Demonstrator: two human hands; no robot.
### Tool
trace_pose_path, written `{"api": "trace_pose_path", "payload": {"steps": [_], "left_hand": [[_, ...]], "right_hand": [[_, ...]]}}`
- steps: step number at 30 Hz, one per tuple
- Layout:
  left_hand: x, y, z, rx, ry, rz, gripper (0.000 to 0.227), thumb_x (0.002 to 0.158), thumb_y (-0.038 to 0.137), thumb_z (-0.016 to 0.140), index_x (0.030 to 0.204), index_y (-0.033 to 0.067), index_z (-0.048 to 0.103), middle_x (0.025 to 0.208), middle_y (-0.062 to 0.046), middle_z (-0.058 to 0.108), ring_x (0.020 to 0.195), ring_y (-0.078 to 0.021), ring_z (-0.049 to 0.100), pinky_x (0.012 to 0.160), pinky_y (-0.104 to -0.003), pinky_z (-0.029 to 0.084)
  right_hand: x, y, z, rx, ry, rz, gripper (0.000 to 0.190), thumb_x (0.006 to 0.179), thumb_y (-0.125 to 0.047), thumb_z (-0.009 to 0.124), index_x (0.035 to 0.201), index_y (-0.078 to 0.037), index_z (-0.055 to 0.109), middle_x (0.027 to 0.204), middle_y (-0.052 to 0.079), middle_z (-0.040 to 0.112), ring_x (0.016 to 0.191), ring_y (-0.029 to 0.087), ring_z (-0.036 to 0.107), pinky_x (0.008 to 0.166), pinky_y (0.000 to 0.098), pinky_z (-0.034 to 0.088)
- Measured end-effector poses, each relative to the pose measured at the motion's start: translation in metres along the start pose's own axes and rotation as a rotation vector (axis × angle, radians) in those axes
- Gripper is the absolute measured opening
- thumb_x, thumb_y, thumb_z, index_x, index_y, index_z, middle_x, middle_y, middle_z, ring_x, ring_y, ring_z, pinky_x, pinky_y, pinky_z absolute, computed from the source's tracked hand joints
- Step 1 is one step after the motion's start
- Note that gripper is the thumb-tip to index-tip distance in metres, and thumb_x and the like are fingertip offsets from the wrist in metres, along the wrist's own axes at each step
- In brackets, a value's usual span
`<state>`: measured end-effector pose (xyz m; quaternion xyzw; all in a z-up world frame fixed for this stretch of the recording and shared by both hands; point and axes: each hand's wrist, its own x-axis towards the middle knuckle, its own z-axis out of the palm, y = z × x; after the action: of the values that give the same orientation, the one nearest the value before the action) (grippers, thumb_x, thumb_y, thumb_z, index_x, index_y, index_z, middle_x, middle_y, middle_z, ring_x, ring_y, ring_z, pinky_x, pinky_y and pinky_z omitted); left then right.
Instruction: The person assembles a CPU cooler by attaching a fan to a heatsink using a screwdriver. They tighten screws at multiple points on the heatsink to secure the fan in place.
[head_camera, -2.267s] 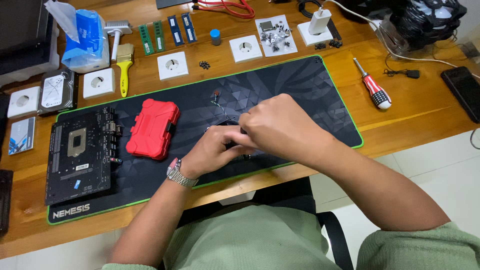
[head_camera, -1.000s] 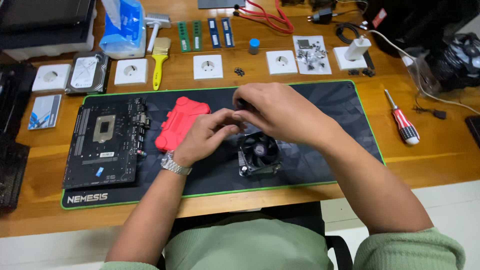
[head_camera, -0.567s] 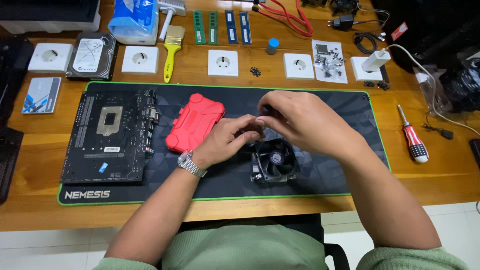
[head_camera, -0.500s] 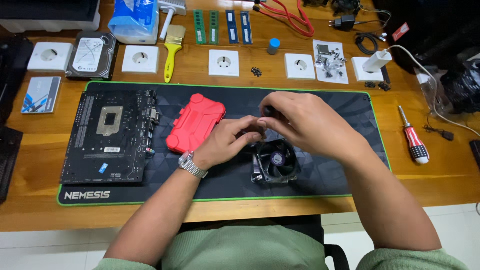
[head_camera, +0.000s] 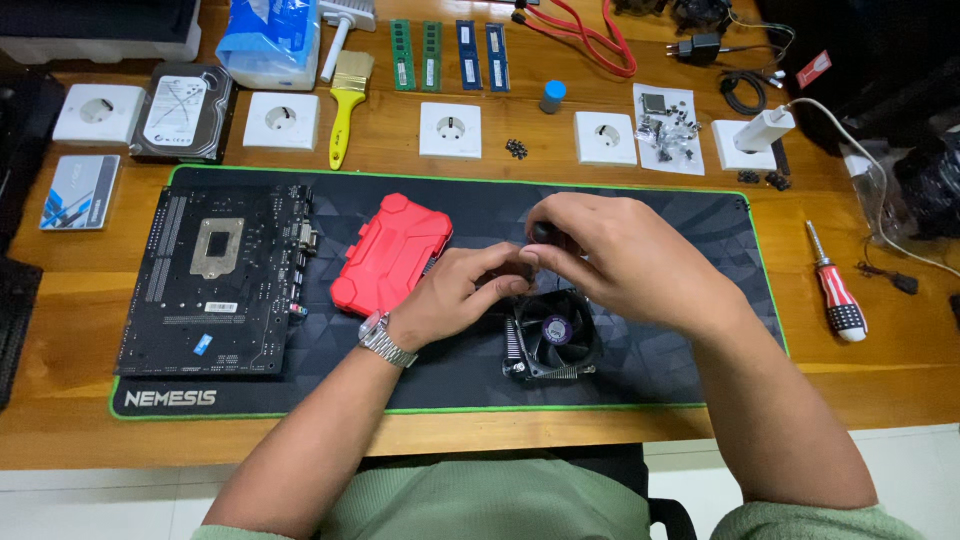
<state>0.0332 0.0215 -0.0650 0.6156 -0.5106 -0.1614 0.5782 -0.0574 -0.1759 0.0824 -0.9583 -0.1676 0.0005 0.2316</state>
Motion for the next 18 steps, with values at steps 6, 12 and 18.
{"api": "trace_pose_path", "payload": {"steps": [6, 12, 18], "left_hand": [[0.000, 0.000, 0.003, 0.008, 0.015, -0.023, 0.023, 0.110, 0.019, 0.066, 0.130, 0.0082, 0.072, 0.107, -0.019, 0.082, 0.102, -0.0400, 0.080, 0.085, -0.048, 0.065], [0.002, 0.002, 0.003, 0.034, 0.030, -0.036, 0.025, 0.107, 0.017, 0.070, 0.130, 0.0067, 0.073, 0.107, -0.020, 0.081, 0.104, -0.0422, 0.080, 0.083, -0.049, 0.065], [0.000, 0.006, 0.006, 0.122, 0.051, -0.061, 0.023, 0.106, 0.026, 0.070, 0.122, 0.0090, 0.071, 0.111, -0.003, 0.080, 0.099, -0.0189, 0.076, 0.085, -0.032, 0.057]], "right_hand": [[-0.002, -0.007, -0.013, -0.026, -0.032, 0.008, 0.018, 0.108, -0.021, 0.065, 0.115, -0.004, 0.069, 0.081, 0.009, 0.065, 0.077, 0.031, 0.075, 0.068, 0.0425, 0.061], [0.000, -0.004, -0.018, -0.032, -0.063, -0.058, 0.014, 0.105, -0.017, 0.066, 0.111, -0.004, 0.069, 0.085, 0.010, 0.066, 0.081, 0.034, 0.074, 0.070, 0.0433, 0.060], [-0.004, 0.005, -0.017, -0.038, -0.058, -0.154, 0.018, 0.111, -0.023, 0.061, 0.121, -0.008, 0.064, 0.101, 0.009, 0.066, 0.086, 0.030, 0.066, 0.072, 0.0413, 0.050]]}}
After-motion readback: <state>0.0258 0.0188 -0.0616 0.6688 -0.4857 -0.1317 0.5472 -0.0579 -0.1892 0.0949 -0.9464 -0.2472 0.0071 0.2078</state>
